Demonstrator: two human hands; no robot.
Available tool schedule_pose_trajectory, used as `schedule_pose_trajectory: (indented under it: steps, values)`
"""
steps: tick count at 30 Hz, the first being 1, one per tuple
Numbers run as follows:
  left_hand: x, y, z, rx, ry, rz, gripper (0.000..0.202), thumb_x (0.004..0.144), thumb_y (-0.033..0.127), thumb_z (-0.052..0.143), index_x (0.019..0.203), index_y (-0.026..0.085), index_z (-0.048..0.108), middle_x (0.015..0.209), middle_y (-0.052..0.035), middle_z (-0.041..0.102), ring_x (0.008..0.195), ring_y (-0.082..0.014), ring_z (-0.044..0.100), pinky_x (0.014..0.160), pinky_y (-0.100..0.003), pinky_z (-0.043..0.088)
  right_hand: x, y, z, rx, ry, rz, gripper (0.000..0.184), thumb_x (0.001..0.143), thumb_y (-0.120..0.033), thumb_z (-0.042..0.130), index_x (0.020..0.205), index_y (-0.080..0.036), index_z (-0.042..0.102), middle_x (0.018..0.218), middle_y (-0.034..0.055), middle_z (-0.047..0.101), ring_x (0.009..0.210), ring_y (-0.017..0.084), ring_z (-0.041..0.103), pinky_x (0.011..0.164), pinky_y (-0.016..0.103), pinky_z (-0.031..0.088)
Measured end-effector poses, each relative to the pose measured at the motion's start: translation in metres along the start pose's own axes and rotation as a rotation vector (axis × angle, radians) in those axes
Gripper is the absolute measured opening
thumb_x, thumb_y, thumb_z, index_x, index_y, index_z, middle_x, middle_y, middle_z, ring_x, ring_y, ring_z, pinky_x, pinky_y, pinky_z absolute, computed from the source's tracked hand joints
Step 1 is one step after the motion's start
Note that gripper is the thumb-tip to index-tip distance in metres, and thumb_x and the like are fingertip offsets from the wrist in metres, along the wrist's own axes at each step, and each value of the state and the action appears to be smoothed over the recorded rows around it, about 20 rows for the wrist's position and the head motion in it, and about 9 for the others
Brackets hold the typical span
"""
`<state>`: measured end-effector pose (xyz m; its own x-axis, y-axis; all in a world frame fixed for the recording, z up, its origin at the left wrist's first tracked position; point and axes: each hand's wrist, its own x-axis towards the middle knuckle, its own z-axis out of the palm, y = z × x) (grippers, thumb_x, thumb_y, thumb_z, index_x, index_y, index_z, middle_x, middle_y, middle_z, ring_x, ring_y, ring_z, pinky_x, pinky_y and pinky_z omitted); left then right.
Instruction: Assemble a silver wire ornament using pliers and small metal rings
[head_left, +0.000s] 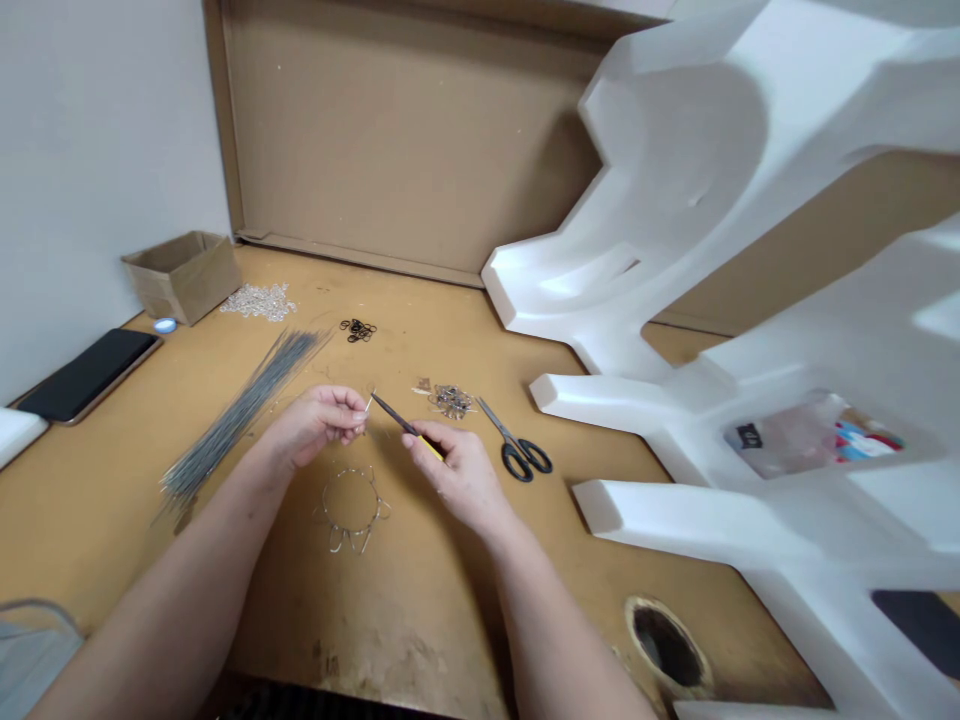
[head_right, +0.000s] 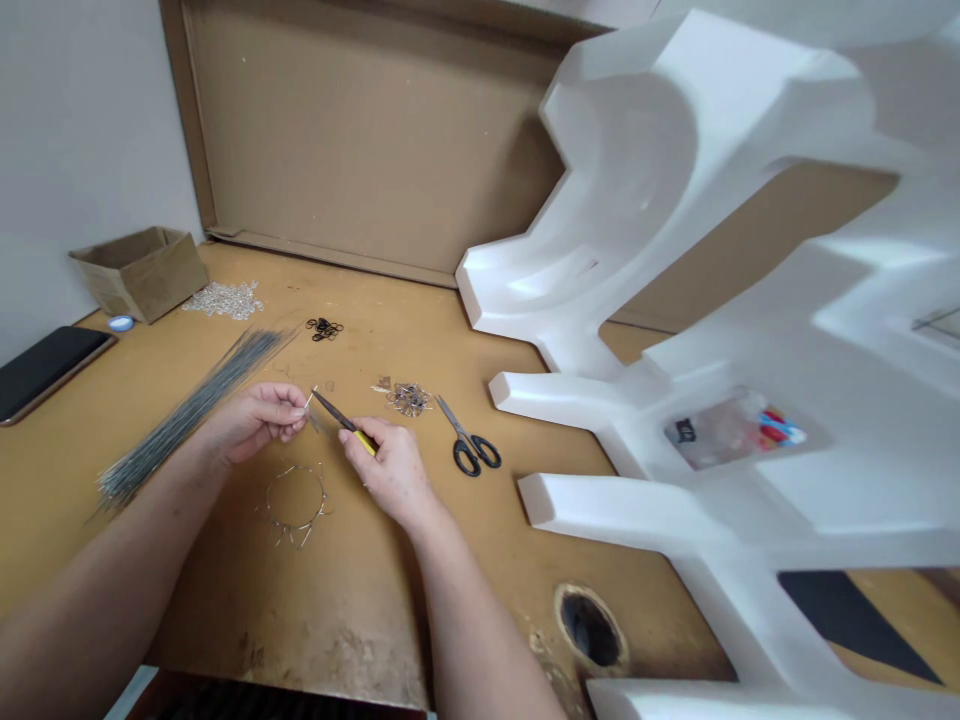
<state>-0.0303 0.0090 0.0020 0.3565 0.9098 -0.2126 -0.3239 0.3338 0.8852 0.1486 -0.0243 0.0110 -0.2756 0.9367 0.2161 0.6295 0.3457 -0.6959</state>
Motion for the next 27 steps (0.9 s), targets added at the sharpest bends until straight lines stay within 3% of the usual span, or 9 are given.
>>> schedule_pose_trajectory:
  steps: [11, 27]
  values:
    - [0.0002, -0.0009, -0.0023, -0.002, -0.022, -0.003, 0.014, 0.047, 0.012, 0.067, 0.052, 0.011, 0.055, 0.041, 0.0016, 0.053, 0.036, -0.0044, 0.043, 0.04, -0.017, 0.032, 0.0, 0.0008, -0.0001, -0.008, -0.004, 0.009, 0.026, 0.078, -0.032, 0.043, 0.073, -0.015, 0.063, 0.064, 0.0028, 0.061, 0.059, 0.015, 0.052, 0.056, 0.025, 0.04]
    - [0.0002, -0.0004, -0.0028, -0.004, -0.032, -0.004, 0.012, 0.048, 0.011, 0.066, 0.053, 0.012, 0.055, 0.042, 0.0016, 0.053, 0.037, -0.0047, 0.043, 0.041, -0.017, 0.031, 0.0002, -0.0003, 0.0004, -0.017, -0.013, -0.003, 0.028, 0.079, -0.032, 0.042, 0.073, -0.014, 0.062, 0.06, 0.0012, 0.058, 0.056, 0.013, 0.05, 0.053, 0.023, 0.038]
